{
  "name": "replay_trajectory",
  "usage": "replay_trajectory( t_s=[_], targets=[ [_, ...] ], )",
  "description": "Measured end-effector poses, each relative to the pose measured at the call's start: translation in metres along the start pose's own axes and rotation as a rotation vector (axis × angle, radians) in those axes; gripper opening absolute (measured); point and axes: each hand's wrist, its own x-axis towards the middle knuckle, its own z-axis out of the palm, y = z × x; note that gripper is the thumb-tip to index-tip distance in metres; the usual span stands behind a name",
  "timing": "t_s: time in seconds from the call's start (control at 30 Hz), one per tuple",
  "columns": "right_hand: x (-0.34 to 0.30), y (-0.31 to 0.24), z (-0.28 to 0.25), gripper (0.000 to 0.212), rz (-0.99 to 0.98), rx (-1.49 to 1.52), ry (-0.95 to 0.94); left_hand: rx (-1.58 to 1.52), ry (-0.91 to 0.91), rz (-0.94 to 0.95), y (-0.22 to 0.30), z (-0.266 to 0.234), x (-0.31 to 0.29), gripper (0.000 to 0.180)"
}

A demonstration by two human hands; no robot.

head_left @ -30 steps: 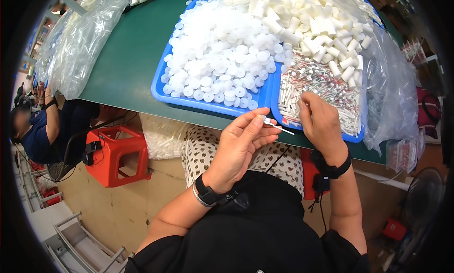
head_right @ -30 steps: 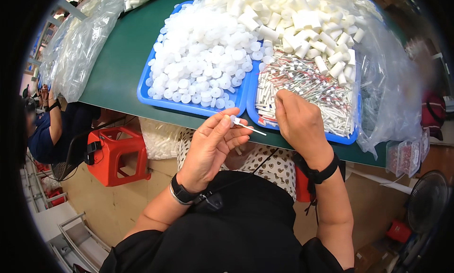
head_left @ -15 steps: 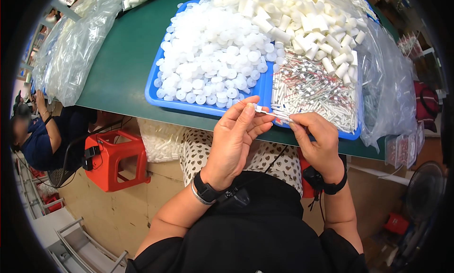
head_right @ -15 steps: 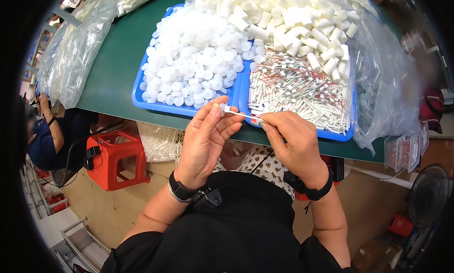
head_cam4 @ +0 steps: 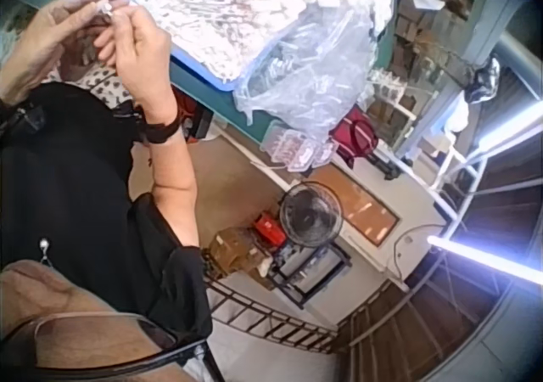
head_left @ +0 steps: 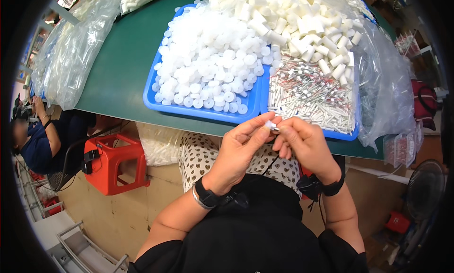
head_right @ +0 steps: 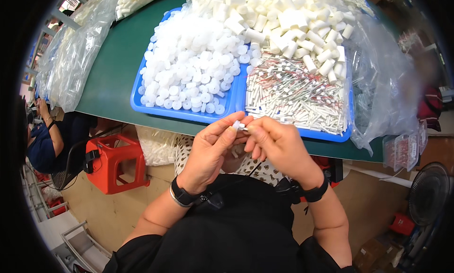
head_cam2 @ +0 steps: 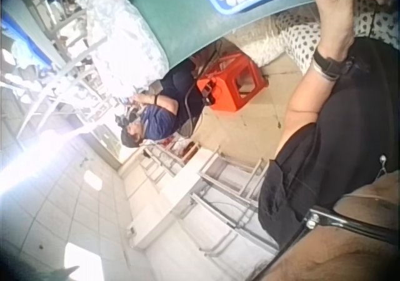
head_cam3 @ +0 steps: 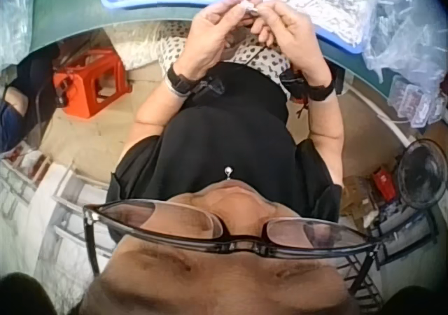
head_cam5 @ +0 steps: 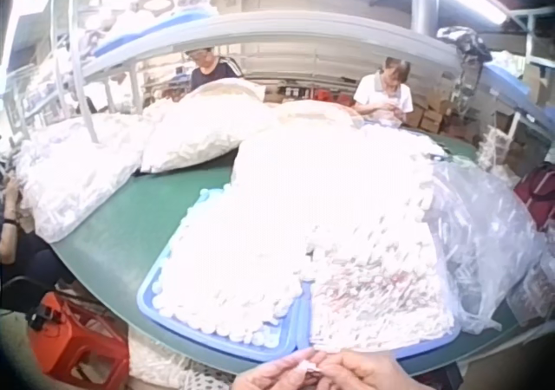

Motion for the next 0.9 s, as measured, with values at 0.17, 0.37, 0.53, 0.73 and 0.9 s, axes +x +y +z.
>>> replay_trajectory(
  t_s=[0.17, 0.37, 0.53, 0.73, 0.9],
  targets=[
    [0.008, -0.014, -0.022, 0.020, -0.303, -0.477, 0.170, 0.024, 0.056, 0.045, 0.000, -0.004, 0.000, 0.038],
    [0.067, -0.018, -0.109, 0.019, -0.314, -1.189, 0.667, -0.009, 0.070, -0.030, -0.004, -0.004, -0.002, 0.034],
    [0.070, -0.005, -0.120, 0.024, -0.406, -1.303, 0.730, -0.012, 0.062, -0.034, -0.003, -0.007, -0.002, 0.037],
    [0.022, -0.039, -0.072, 0.022, -0.263, -0.864, 0.607, -0.001, -0.026, 0.023, 0.005, -0.007, -0.007, 0.039],
    [-0.013, -0.013, -0.012, 0.024, -0.228, -0.529, 0.175, 0.201, -0.182, 0.120, 0.006, 0.005, -0.006, 0.038]
  ],
)
